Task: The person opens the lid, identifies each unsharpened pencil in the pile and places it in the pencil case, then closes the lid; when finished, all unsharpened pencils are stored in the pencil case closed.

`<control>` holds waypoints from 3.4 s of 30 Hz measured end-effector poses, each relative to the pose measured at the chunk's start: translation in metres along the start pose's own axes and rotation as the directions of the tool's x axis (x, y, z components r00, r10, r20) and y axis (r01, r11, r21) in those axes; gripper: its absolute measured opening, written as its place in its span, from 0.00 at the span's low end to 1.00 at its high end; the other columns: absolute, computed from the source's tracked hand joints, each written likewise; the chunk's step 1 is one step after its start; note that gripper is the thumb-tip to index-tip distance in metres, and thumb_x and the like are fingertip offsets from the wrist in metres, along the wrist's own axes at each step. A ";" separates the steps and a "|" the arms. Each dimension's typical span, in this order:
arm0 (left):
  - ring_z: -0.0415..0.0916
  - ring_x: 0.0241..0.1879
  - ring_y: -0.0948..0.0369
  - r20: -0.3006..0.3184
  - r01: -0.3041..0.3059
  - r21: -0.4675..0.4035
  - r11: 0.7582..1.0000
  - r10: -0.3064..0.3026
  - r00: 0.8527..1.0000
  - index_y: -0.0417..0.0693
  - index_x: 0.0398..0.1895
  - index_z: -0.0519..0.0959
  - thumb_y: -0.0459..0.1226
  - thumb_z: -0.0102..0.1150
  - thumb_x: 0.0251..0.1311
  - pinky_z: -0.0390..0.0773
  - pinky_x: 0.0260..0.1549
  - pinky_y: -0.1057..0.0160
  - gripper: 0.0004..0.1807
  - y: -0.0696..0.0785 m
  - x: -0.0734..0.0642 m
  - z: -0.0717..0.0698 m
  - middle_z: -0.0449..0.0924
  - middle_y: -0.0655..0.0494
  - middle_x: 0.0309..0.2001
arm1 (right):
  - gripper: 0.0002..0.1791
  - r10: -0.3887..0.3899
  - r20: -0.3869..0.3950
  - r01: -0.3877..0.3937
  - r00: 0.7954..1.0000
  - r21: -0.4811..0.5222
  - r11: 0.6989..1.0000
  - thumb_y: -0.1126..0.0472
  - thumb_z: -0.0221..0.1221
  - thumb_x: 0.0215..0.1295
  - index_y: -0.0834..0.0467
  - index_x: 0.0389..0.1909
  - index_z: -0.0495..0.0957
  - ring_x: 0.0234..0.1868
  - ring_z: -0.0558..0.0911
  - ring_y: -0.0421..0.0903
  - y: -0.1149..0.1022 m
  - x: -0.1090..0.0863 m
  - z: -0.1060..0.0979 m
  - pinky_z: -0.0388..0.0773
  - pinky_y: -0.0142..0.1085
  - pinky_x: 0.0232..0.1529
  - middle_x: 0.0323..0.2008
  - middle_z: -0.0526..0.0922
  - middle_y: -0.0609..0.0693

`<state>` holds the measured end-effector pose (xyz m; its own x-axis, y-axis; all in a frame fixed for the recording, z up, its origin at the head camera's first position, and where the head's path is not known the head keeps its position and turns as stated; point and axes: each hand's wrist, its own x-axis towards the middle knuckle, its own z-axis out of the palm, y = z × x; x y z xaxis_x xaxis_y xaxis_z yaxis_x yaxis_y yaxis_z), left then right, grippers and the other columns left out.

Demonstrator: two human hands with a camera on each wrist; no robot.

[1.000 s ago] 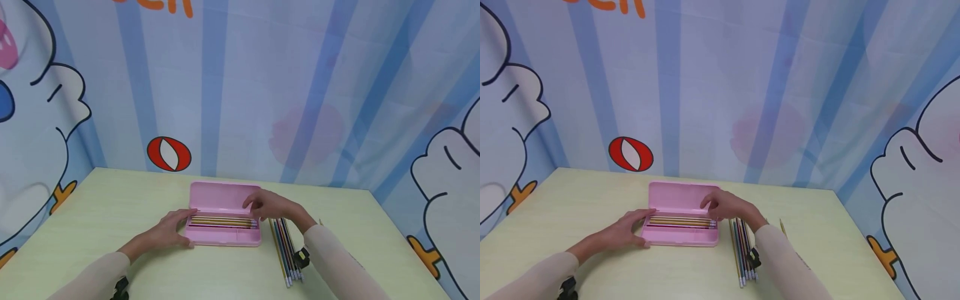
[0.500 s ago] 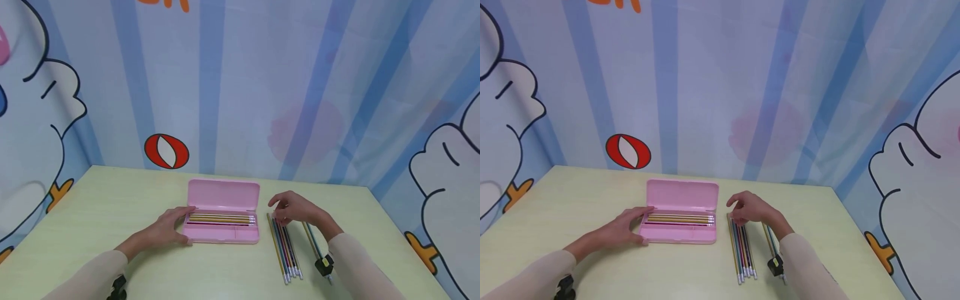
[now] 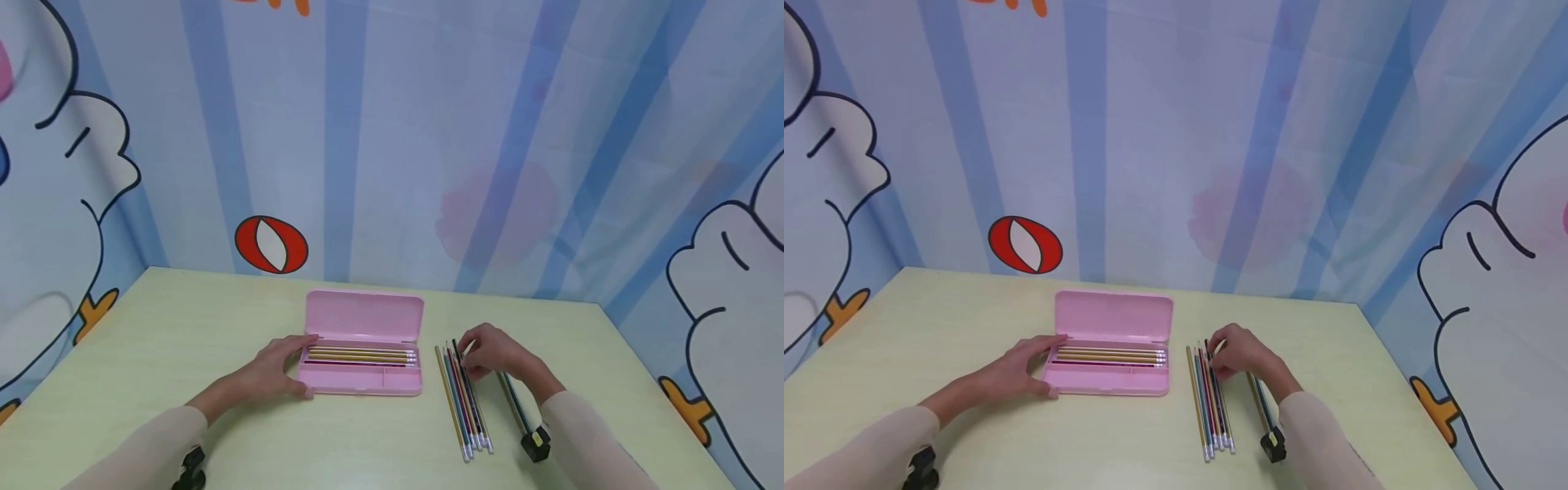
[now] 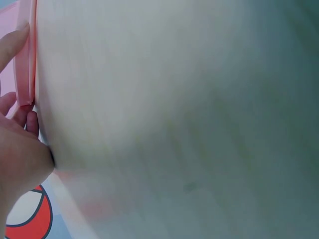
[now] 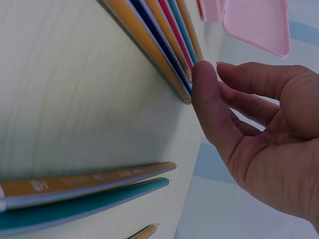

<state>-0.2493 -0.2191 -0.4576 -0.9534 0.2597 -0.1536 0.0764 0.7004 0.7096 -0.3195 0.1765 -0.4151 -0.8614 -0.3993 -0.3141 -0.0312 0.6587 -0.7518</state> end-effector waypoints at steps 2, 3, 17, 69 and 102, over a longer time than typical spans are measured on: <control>0.55 0.70 0.40 0.000 -0.001 -0.002 1.000 0.001 1.000 0.51 0.76 0.61 0.43 0.78 0.46 0.62 0.65 0.30 0.52 0.001 0.000 0.000 0.61 0.42 0.74 | 0.12 0.001 0.003 -0.001 1.000 0.002 1.000 0.73 0.59 0.64 0.72 0.48 0.78 0.28 0.85 0.46 0.002 0.000 0.001 0.87 0.43 0.35 0.31 0.84 0.61; 0.55 0.70 0.40 -0.001 -0.002 -0.001 1.000 0.002 1.000 0.51 0.76 0.61 0.43 0.78 0.46 0.62 0.65 0.30 0.52 0.001 0.000 0.000 0.61 0.42 0.74 | 0.12 0.001 0.004 -0.001 1.000 0.001 1.000 0.73 0.59 0.64 0.72 0.47 0.78 0.28 0.85 0.46 0.003 0.000 0.001 0.87 0.43 0.35 0.32 0.84 0.61; 0.55 0.70 0.41 -0.005 0.023 -0.001 1.000 -0.023 1.000 0.52 0.76 0.61 0.43 0.78 0.46 0.62 0.65 0.30 0.52 -0.004 0.002 0.003 0.62 0.44 0.74 | 0.12 0.045 -0.041 -0.047 0.998 -0.067 0.997 0.74 0.63 0.57 0.69 0.42 0.80 0.26 0.84 0.46 0.008 -0.001 0.007 0.85 0.42 0.31 0.30 0.82 0.58; 0.56 0.71 0.43 -0.012 0.005 -0.010 1.000 -0.005 1.000 0.53 0.76 0.62 0.44 0.78 0.47 0.62 0.66 0.31 0.51 -0.007 0.004 0.003 0.62 0.45 0.74 | 0.18 0.079 -0.082 -0.099 0.994 -0.294 0.951 0.73 0.65 0.56 0.67 0.50 0.80 0.19 0.75 0.44 -0.004 -0.006 0.012 0.73 0.36 0.21 0.23 0.81 0.56; 0.54 0.71 0.41 -0.005 -0.007 -0.003 1.000 0.007 1.000 0.52 0.76 0.61 0.43 0.78 0.47 0.60 0.66 0.31 0.51 -0.001 0.000 0.001 0.61 0.44 0.75 | 0.09 0.054 -0.061 -0.068 0.997 -0.263 0.962 0.72 0.60 0.55 0.63 0.38 0.80 0.17 0.71 0.43 -0.002 -0.004 0.006 0.72 0.36 0.20 0.19 0.76 0.52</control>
<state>-0.2493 -0.2194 -0.4590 -0.9543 0.2612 -0.1450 0.0823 0.6964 0.7129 -0.3125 0.1727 -0.4159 -0.8909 -0.3238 -0.3185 -0.1046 0.8287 -0.5499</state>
